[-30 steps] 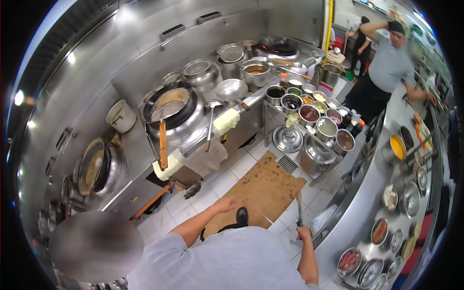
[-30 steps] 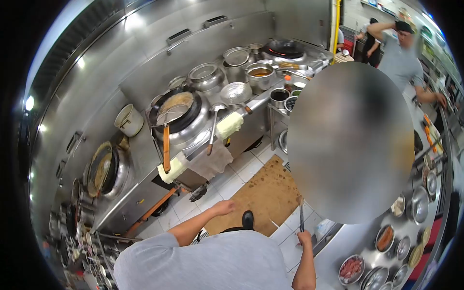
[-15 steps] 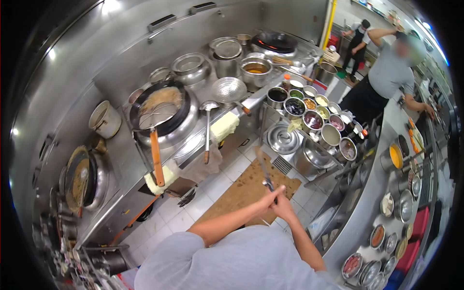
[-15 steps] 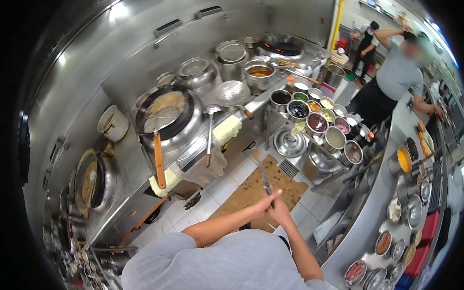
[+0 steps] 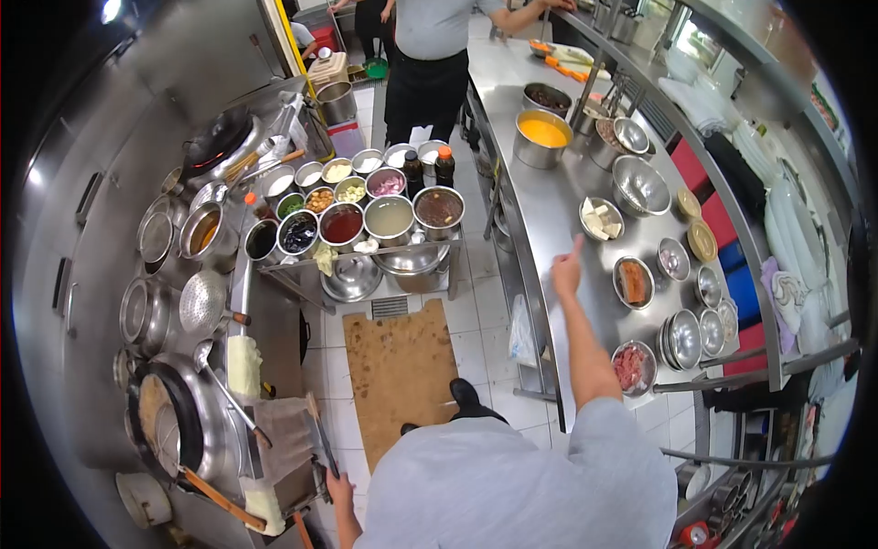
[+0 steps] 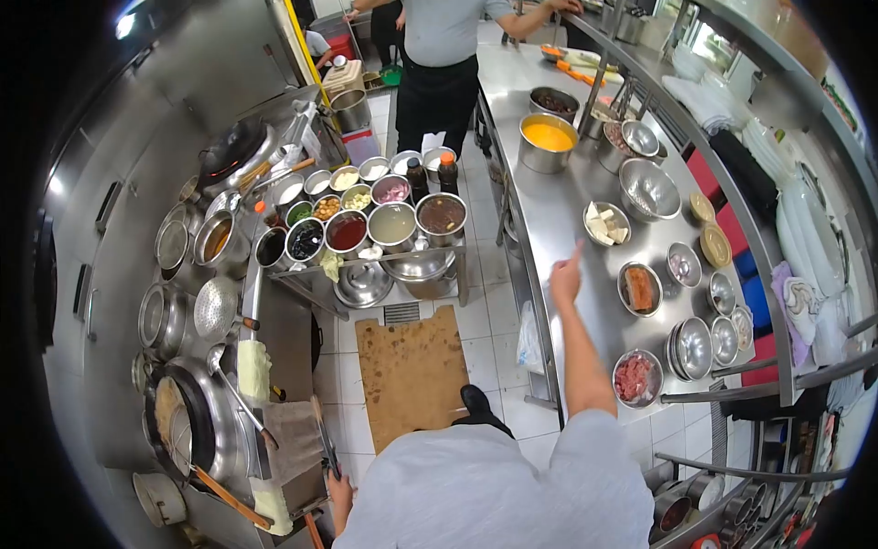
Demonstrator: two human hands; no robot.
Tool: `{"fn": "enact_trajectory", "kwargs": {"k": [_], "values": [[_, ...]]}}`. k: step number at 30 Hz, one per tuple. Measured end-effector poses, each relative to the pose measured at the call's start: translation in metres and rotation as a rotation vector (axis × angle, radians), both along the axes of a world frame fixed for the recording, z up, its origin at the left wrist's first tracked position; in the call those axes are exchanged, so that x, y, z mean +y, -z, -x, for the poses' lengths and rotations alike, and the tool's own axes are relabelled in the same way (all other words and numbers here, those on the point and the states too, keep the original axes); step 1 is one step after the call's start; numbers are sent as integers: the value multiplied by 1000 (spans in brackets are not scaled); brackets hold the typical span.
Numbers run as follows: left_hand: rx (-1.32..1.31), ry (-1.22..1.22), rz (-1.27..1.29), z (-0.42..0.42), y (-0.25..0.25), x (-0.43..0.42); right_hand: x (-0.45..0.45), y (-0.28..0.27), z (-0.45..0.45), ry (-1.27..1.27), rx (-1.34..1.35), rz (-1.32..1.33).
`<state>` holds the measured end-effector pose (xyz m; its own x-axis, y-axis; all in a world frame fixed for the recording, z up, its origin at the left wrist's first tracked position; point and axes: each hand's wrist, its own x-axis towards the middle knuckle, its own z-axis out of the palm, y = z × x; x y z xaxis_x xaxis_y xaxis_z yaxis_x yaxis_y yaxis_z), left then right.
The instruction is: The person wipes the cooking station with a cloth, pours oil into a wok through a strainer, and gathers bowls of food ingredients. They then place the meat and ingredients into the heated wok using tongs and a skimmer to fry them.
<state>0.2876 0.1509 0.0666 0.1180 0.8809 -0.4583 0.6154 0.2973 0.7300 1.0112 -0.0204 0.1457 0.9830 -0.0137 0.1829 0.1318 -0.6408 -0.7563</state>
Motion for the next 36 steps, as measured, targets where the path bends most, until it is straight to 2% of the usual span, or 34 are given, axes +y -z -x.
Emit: {"fn": "enact_trajectory", "kwargs": {"k": [1,3,5,7,10,11,14,19,21,25,28,34,35,36], "values": [[140,192,-134,24,11,-14,-16,1,-28,119,-33,65],[193,395,-474,102,100,-43,-45,7,-79,297,-73,160],[234,136,-21,86,77,-74,-63,19,-104,359,-65,194],[250,-9,172,66,67,-91,-75,21,-111,323,-29,312],[248,-82,280,35,53,-98,-67,38,-112,266,-45,254],[243,-93,302,26,51,-97,-62,30,-104,200,60,184],[230,-88,330,4,45,-95,-46,-1,-85,73,95,218],[206,-85,355,-12,37,-92,-42,26,-91,56,43,134],[199,-87,369,-14,37,-92,-39,35,-91,155,-123,104],[178,-89,392,-5,44,-89,-29,33,-59,206,-139,168],[160,-106,411,13,54,-92,-19,34,-13,119,-198,140],[106,-192,414,95,70,-94,16,62,102,-302,-289,71],[100,-225,415,110,72,-98,36,34,141,-346,-79,28],[96,-272,423,126,73,-105,49,52,159,-436,-198,86]]}}
